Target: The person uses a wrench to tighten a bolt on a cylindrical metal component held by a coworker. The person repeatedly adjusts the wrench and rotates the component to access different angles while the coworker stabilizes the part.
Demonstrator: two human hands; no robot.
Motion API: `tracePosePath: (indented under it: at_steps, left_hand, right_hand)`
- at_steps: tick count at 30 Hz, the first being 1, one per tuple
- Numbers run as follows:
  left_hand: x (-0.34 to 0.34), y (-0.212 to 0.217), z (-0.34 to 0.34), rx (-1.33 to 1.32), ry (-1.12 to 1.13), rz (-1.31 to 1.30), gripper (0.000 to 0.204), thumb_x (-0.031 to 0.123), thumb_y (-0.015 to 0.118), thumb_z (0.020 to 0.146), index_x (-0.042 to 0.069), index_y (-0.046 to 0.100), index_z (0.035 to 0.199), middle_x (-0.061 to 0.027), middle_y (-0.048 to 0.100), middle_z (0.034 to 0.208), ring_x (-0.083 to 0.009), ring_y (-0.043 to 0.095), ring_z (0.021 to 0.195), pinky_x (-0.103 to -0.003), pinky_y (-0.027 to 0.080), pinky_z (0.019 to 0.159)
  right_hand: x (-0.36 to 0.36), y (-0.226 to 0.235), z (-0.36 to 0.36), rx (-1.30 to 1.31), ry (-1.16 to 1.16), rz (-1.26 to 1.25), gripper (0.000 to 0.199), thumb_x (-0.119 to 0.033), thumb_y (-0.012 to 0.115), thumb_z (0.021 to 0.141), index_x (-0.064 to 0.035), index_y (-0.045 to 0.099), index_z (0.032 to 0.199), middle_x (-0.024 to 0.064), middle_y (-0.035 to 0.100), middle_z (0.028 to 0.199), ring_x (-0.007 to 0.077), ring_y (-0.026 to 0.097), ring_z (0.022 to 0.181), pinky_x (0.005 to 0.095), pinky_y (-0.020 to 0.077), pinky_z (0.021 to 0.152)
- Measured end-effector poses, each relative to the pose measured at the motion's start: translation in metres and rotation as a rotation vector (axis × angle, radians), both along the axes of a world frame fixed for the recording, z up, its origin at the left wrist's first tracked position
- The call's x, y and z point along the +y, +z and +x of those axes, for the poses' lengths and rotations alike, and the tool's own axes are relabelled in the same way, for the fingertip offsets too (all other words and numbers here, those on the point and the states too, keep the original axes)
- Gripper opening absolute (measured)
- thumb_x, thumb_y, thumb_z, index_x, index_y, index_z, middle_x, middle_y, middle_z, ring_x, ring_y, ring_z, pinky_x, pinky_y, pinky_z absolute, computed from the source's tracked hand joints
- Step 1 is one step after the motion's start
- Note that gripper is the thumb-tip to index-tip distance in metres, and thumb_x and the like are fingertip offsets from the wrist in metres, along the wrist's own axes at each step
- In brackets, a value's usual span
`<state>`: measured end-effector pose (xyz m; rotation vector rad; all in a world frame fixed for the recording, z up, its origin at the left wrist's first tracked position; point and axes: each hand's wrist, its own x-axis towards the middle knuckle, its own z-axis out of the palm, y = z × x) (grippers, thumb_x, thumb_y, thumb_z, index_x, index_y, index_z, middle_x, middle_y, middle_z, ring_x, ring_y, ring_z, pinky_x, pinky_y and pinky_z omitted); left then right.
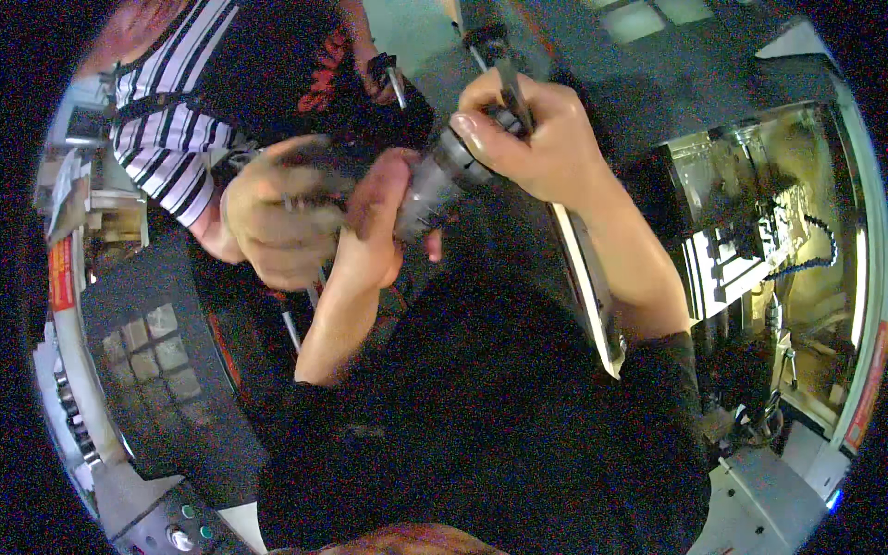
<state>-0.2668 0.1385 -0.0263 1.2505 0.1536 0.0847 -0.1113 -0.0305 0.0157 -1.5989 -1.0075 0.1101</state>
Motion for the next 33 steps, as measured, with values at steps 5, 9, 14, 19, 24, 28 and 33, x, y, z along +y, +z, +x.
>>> tracePosePath:
  at_steps: [5, 9, 14, 19, 24, 28, 33]
  left_hand:
    - [0.008, -0.025, 0.005, 0.192, -0.6, -0.794, 0.045, 0.038, 0.044, 0.109, 0.005, 0.044, 0.139, -0.019, 0.068, 0.104, -0.0321, 0.07, 0.08, -0.039, 0.06, 0.071]
    - [-0.001, -0.022, -0.005, 0.223, -0.452, -0.551, 0.044, 0.029, 0.047, 0.108, 0.011, 0.042, 0.148, -0.012, 0.065, 0.114, -0.0234, 0.068, 0.093, -0.034, 0.058, 0.08]
    - [-0.012, -0.023, -0.013, 0.204, -0.299, -0.432, 0.051, 0.023, 0.052, 0.106, 0.018, 0.035, 0.153, -0.0069, 0.062, 0.115, -0.017, 0.065, 0.098, -0.029, 0.055, 0.082]
    - [-0.026, 0.004, -0.012, 0.299, -0.133, -0.434, 0.048, 0.024, 0.053, 0.107, 0.025, 0.039, 0.152, -0.0067, 0.065, 0.11, -0.0208, 0.065, 0.093, -0.034, 0.056, 0.083]
    - [-0.021, 0.015, -0.017, 0.557, 0.071, -1.311, 0.048, 0.035, 0.068, 0.098, 0.009, 0.057, 0.137, -0.0143, 0.062, 0.134, -0.0313, 0.064, 0.116, -0.038, 0.051, 0.103]
    - [-0.013, -0.008, -0.008, 0.431, -0.27, -1.289, 0.061, 0.055, 0.062, 0.098, 0.006, 0.06, 0.136, -0.0144, 0.064, 0.137, -0.0321, 0.061, 0.124, -0.04, 0.048, 0.109]
    - [-0.018, -0.021, 0.005, 0.188, -0.365, -1.112, 0.064, 0.057, 0.052, 0.103, 0.003, 0.058, 0.136, -0.016, 0.068, 0.125, -0.0324, 0.062, 0.121, -0.045, 0.048, 0.107]
  right_hand:
    - [0.003, 0.007, 0.012, 0.086, 0.285, -0.054, 0.015, -0.017, 0.07, 0.092, -0.0024, 0.065, 0.092, 0.0022, 0.064, 0.088, 0.0115, 0.058, 0.083, 0.0286, 0.0466, 0.076]
    - [0.002, 0.006, 0.005, 0.159, 0.204, -0.139, 0.021, -0.022, 0.073, 0.093, -0.0027, 0.065, 0.092, -0.0001, 0.062, 0.085, 0.0089, 0.055, 0.08, 0.028, 0.0457, 0.073]
    - [0.004, 0.015, 0.002, 0.027, 0.125, -0.221, 0.039, -0.043, 0.074, 0.092, -0.0045, 0.068, 0.095, 0.0105, 0.066, 0.075, 0.0194, 0.062, 0.07, 0.0358, 0.0505, 0.07]
    - [0.008, 0.012, 0.0, -0.054, 0.086, -0.206, 0.045, -0.048, 0.072, 0.092, -0.0035, 0.068, 0.092, 0.0141, 0.065, 0.074, 0.0261, 0.064, 0.069, 0.0388, 0.0508, 0.068]
    - [0.01, 0.018, -0.005, 0.071, 0.057, -0.277, 0.032, -0.036, 0.072, 0.096, -0.0041, 0.065, 0.095, -0.0017, 0.06, 0.077, 0.0088, 0.051, 0.074, 0.0292, 0.0449, 0.068]
    - [0.018, 0.015, -0.002, 0.187, 0.002, -0.246, 0.039, -0.043, 0.064, 0.101, -0.0037, 0.065, 0.102, -0.0011, 0.062, 0.084, 0.0089, 0.054, 0.081, 0.0287, 0.0459, 0.073]
    - [0.029, 0.007, 0.004, 0.185, -0.071, -0.144, 0.048, -0.05, 0.061, 0.102, -0.0038, 0.069, 0.114, 0.0052, 0.068, 0.092, 0.0119, 0.06, 0.087, 0.0306, 0.0497, 0.081]
